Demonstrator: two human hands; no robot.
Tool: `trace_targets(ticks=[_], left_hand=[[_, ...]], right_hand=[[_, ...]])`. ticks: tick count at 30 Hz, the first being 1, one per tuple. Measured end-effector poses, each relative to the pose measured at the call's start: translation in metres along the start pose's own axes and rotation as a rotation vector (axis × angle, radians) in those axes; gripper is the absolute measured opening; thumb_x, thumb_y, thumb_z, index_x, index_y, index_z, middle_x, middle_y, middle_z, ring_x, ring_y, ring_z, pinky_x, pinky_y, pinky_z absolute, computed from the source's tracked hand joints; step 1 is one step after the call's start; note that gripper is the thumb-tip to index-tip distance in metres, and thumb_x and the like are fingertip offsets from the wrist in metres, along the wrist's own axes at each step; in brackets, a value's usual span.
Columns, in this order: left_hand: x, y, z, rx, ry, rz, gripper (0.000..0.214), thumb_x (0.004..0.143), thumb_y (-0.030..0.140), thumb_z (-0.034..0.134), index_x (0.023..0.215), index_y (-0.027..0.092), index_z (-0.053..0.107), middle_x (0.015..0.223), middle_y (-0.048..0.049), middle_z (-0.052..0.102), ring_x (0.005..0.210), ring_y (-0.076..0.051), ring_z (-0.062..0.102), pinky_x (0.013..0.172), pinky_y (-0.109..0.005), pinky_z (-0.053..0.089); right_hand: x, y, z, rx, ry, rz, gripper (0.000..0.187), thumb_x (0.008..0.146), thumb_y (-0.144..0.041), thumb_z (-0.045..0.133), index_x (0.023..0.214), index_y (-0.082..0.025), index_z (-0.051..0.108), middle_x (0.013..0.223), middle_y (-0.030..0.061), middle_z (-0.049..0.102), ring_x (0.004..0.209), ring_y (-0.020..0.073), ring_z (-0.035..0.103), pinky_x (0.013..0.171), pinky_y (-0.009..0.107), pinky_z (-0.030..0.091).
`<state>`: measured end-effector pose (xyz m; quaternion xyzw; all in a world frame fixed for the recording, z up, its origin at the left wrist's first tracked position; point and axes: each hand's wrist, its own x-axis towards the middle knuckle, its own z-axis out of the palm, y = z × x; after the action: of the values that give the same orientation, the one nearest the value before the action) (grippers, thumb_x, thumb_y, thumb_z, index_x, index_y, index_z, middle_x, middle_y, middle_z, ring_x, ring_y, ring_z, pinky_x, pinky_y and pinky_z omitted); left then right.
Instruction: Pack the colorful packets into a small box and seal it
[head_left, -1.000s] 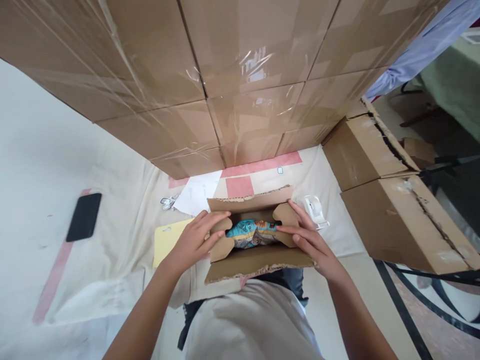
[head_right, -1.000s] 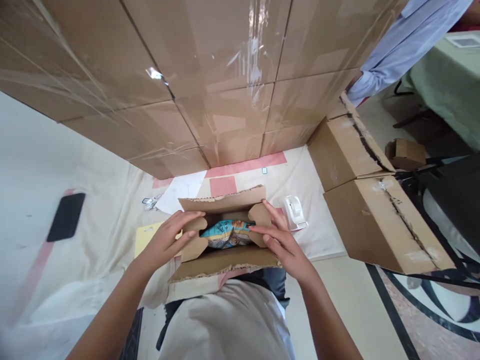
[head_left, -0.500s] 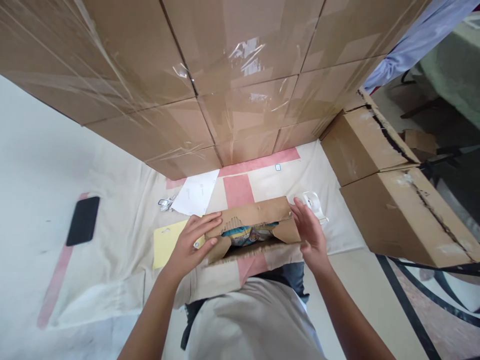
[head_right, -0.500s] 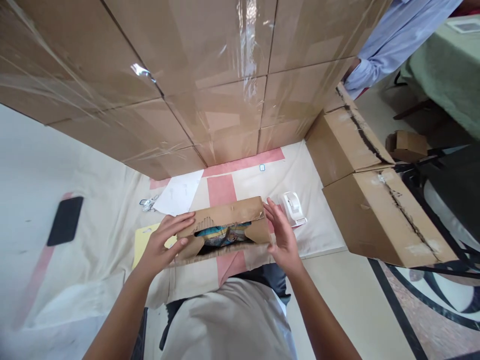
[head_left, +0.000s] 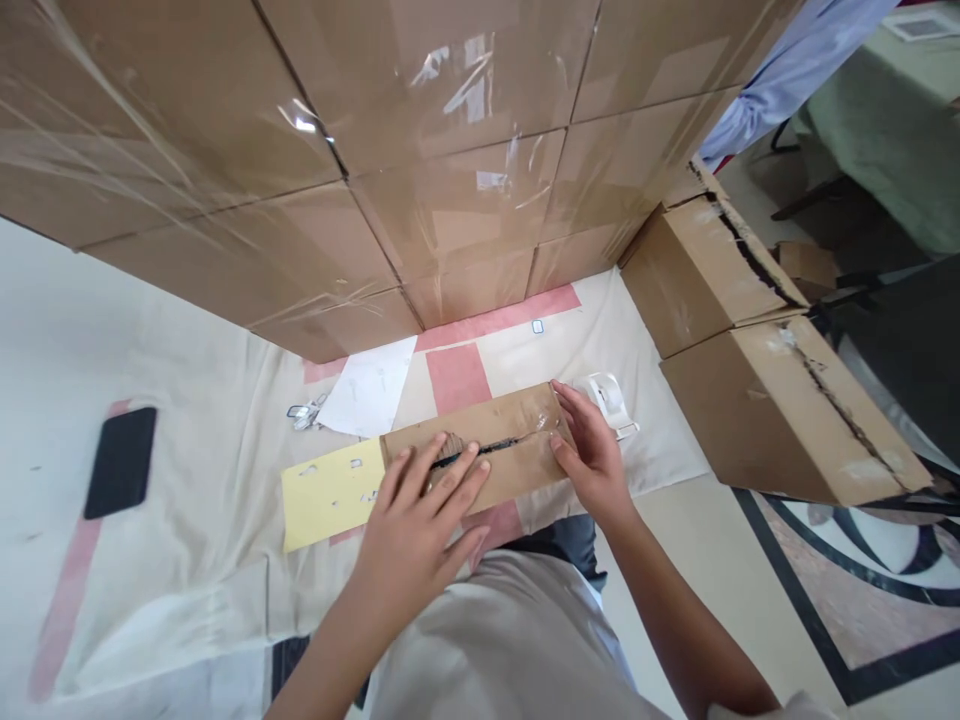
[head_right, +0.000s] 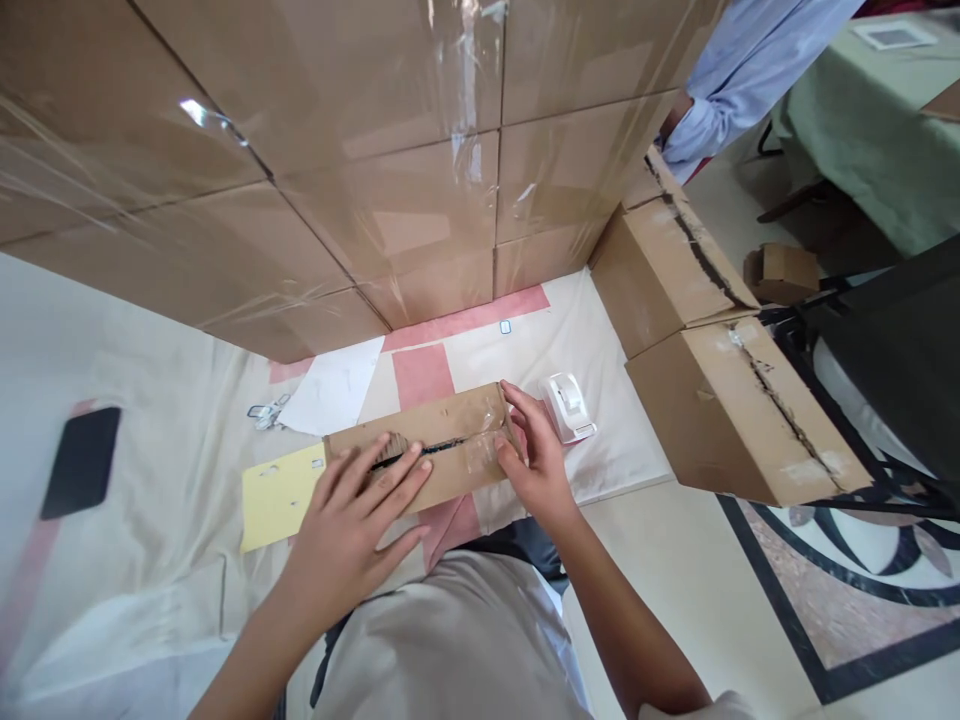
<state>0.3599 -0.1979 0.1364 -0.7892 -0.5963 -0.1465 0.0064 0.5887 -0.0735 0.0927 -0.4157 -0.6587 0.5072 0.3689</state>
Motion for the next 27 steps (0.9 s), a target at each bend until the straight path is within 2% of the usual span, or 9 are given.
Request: trace_targets(ticks=[3,5,8,12,17,19,22,24,27], left_hand=[[0.002,0.008,0.011,0.049,0.001,0.008,0.056,0.096,0.027,0.06,0.151,0.025,0.049,0.151,-0.0003,0.057,0.142,-0.037,0.048,0.115,-0.051,0.028],[-0.001,0.005,0.017,0.05,0.005,0.012,0.058,0.097,0.026,0.059,0.153,0.026,0.047,0.15,0.0,0.058,0.143,-0.035,0.048,0.117,-0.05,0.029],[-0.004,0.0,0.017,0.039,0.024,0.014,0.058,0.097,0.026,0.059,0.154,0.027,0.047,0.146,-0.0013,0.062,0.146,-0.032,0.046,0.121,-0.048,0.028],[0.005,0.006,0.006,0.027,0.062,0.015,0.055,0.094,0.028,0.065,0.147,0.021,0.055,0.144,-0.0049,0.064,0.147,-0.033,0.045,0.124,-0.047,0.03],[0.024,0.048,0.01,-0.158,0.266,0.165,0.039,0.084,0.015,0.073,0.123,0.013,0.07,0.129,-0.0146,0.072,0.138,-0.034,0.055,0.118,-0.049,0.04],[0.03,0.077,0.03,-0.366,0.383,0.313,0.028,0.081,0.006,0.071,0.108,0.015,0.072,0.114,-0.0108,0.077,0.126,-0.026,0.064,0.112,-0.041,0.048],[0.047,0.122,0.081,-0.568,0.35,0.407,0.027,0.086,0.009,0.068,0.111,0.019,0.069,0.114,-0.006,0.075,0.127,-0.02,0.063,0.109,-0.035,0.053],[0.066,0.143,0.122,-0.552,0.294,0.277,0.037,0.09,0.015,0.065,0.126,0.02,0.062,0.138,-0.0143,0.063,0.143,-0.027,0.049,0.109,-0.042,0.053],[0.105,0.154,0.173,-0.47,0.224,0.0,0.063,0.088,0.016,0.067,0.146,0.015,0.045,0.167,-0.0248,0.024,0.158,-0.04,0.017,0.116,-0.06,0.043]], right_hand=[[-0.002,0.001,-0.013,0.018,0.079,-0.019,0.041,0.099,-0.036,0.055,0.139,-0.028,0.053,0.149,0.011,0.056,0.137,0.0257,0.055,0.112,0.045,0.048],[-0.002,0.009,-0.033,-0.067,0.26,-0.019,0.025,0.099,-0.034,0.052,0.121,-0.025,0.063,0.132,0.0108,0.066,0.127,0.0258,0.061,0.104,0.043,0.051],[0.001,0.027,-0.071,-0.256,0.484,0.072,0.022,0.094,-0.036,0.053,0.097,-0.022,0.07,0.111,0.0101,0.069,0.113,0.0268,0.064,0.098,0.041,0.05],[0.007,0.049,-0.106,-0.257,0.291,0.338,0.029,0.081,-0.043,0.058,0.08,-0.02,0.073,0.098,0.0092,0.07,0.099,0.0265,0.065,0.095,0.04,0.048],[0.017,0.052,-0.113,-0.247,0.18,0.443,0.029,0.075,-0.044,0.06,0.07,-0.019,0.072,0.089,0.0066,0.068,0.089,0.0243,0.064,0.086,0.035,0.047],[0.02,0.05,-0.113,-0.256,0.143,0.461,0.028,0.072,-0.045,0.063,0.062,-0.018,0.067,0.078,0.0049,0.065,0.081,0.0228,0.062,0.077,0.033,0.046],[0.025,0.047,-0.113,-0.261,0.091,0.484,0.029,0.073,-0.043,0.064,0.058,-0.018,0.063,0.067,0.0024,0.06,0.073,0.0201,0.058,0.068,0.03,0.042],[0.027,0.045,-0.114,-0.262,0.07,0.496,0.028,0.075,-0.042,0.064,0.06,-0.017,0.063,0.063,0.0009,0.059,0.068,0.018,0.056,0.065,0.029,0.04],[0.028,0.043,-0.116,-0.266,0.051,0.508,0.028,0.077,-0.038,0.063,0.058,-0.018,0.06,0.054,-0.0017,0.054,0.059,0.0143,0.05,0.059,0.027,0.037]])
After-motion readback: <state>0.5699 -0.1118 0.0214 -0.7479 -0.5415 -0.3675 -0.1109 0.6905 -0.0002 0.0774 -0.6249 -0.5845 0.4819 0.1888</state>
